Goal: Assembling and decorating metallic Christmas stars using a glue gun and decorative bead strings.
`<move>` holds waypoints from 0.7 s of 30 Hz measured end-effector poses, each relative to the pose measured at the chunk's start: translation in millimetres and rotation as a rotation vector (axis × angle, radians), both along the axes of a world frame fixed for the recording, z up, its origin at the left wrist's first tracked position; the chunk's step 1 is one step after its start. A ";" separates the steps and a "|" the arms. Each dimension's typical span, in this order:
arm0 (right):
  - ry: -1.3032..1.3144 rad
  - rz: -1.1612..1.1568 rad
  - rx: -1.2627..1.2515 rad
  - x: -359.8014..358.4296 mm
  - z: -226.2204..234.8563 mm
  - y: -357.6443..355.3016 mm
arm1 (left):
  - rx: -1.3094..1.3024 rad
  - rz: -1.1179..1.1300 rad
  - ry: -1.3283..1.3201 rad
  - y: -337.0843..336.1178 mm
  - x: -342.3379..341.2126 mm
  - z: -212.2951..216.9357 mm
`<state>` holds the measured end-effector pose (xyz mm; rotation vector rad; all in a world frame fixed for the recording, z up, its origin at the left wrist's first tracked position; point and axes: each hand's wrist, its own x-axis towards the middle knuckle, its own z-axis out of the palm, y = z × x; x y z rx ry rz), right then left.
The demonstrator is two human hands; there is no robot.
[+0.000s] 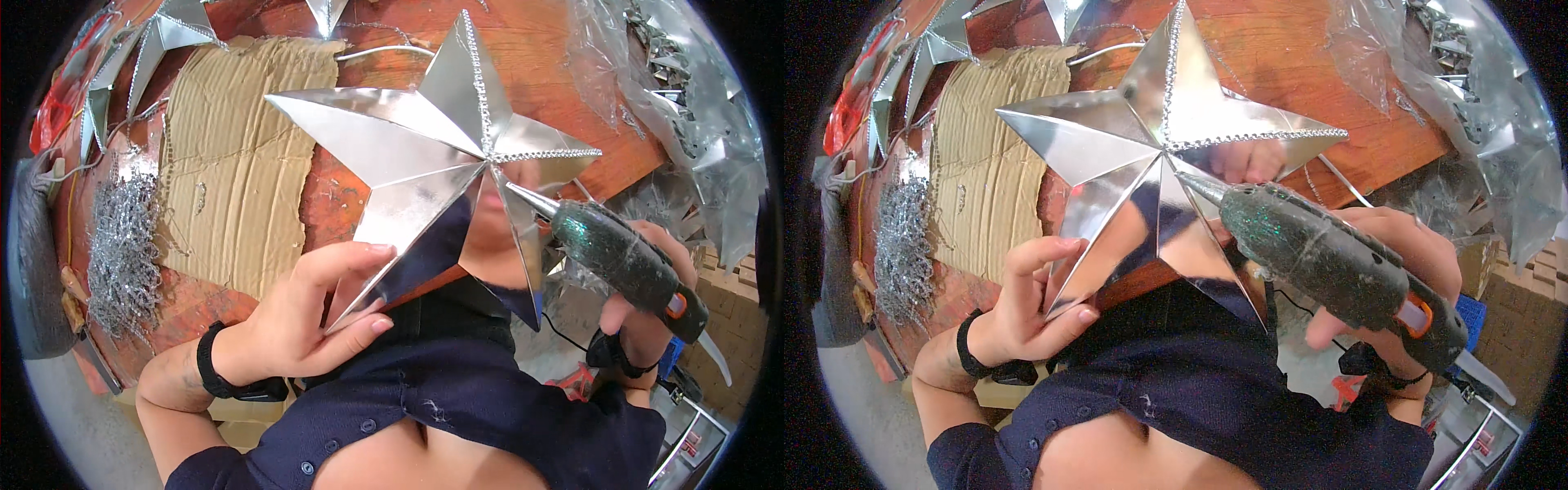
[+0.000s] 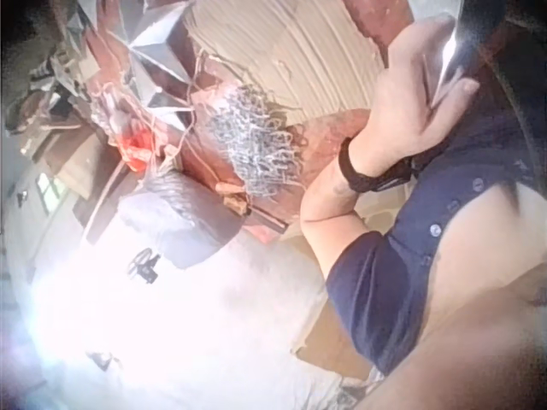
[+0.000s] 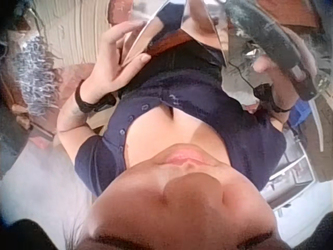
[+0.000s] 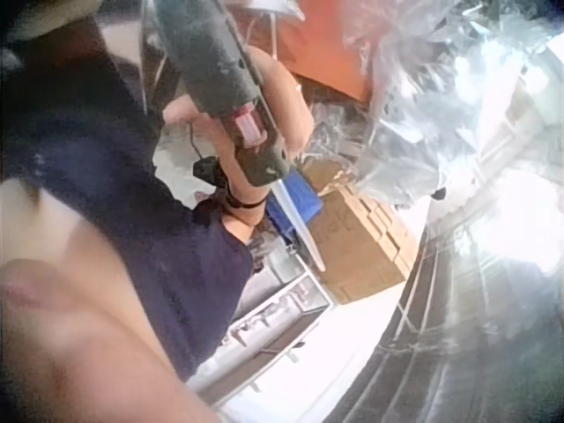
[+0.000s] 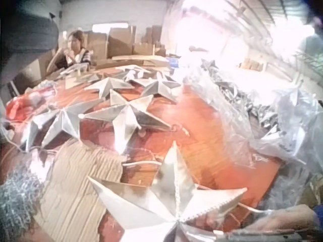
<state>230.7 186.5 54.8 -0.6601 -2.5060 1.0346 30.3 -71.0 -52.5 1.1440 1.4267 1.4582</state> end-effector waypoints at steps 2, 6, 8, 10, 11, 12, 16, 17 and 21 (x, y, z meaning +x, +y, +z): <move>0.050 0.061 0.017 -2.6 0.0 2.5 | 0.206 0.056 0.297 4.8 -4.6 3.5; 0.104 0.116 -0.004 -4.9 -3.3 6.5 | 0.228 0.144 0.262 3.6 -0.8 -2.9; 0.028 0.155 0.023 -5.9 5.2 8.5 | 0.124 0.028 0.275 3.6 -7.3 2.5; -0.056 0.230 0.044 -9.7 -0.2 9.9 | 0.078 0.011 0.292 -1.0 -6.3 -1.4; -0.014 0.186 0.029 -9.6 -6.1 9.5 | 0.073 0.018 0.297 -3.0 -5.6 -3.1; 0.003 0.152 0.030 -5.8 -5.1 11.5 | 0.082 0.011 0.298 -1.5 -6.5 -3.0; -0.072 0.273 0.057 11.5 -2.6 24.4 | 0.120 0.008 0.299 1.4 -8.1 -2.1; -0.121 0.218 0.097 11.7 -2.4 21.1 | 0.122 0.010 0.292 1.9 -7.8 -2.6; -0.225 0.091 0.085 8.3 1.3 15.3 | 0.130 0.024 0.309 1.7 -7.1 -3.8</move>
